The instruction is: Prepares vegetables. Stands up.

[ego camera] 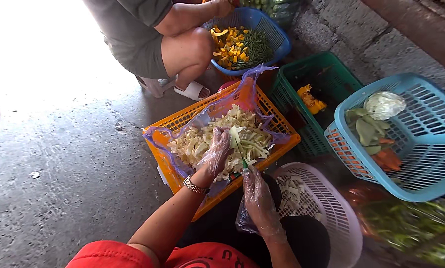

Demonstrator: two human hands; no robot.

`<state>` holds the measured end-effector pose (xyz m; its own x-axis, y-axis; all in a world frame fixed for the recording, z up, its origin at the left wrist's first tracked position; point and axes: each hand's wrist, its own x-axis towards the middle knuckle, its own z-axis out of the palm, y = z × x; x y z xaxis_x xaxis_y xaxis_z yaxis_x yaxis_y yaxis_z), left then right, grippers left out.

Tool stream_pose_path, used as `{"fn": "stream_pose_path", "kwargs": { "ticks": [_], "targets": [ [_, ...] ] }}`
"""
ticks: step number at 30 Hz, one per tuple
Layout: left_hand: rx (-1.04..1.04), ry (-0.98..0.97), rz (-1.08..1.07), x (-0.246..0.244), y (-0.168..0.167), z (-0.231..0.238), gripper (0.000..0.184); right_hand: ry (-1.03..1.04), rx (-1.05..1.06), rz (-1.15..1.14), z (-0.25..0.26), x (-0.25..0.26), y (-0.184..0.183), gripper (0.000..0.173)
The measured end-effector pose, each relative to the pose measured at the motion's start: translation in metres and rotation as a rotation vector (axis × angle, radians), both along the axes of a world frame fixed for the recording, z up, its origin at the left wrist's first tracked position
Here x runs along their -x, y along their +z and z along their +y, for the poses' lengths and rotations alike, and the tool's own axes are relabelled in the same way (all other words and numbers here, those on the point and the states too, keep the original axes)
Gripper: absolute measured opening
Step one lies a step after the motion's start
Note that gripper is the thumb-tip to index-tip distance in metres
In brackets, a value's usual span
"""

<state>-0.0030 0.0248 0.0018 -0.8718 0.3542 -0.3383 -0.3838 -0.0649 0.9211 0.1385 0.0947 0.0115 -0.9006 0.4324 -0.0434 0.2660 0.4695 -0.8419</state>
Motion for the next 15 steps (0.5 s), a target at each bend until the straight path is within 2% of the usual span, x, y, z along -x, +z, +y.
{"fn": "stream_pose_path", "kwargs": {
  "ticks": [4, 9, 12, 15],
  "targets": [
    [-0.001, -0.006, -0.015, -0.005, 0.005, 0.002, 0.022, 0.003, 0.017, -0.076, 0.004, 0.019, 0.001, 0.04],
    [-0.023, -0.073, 0.0, -0.017, 0.015, -0.001, 0.022, 0.099, 0.31, -0.34, 0.031, 0.051, -0.001, 0.041],
    [-0.029, -0.026, 0.014, -0.006, 0.008, -0.002, 0.023, 0.071, 0.316, -0.292, 0.03, 0.044, -0.003, 0.043],
    [-0.018, 0.035, 0.005, 0.003, 0.001, -0.003, 0.024, 0.062, 0.202, -0.107, 0.012, 0.018, 0.003, 0.041]
  ]
}}
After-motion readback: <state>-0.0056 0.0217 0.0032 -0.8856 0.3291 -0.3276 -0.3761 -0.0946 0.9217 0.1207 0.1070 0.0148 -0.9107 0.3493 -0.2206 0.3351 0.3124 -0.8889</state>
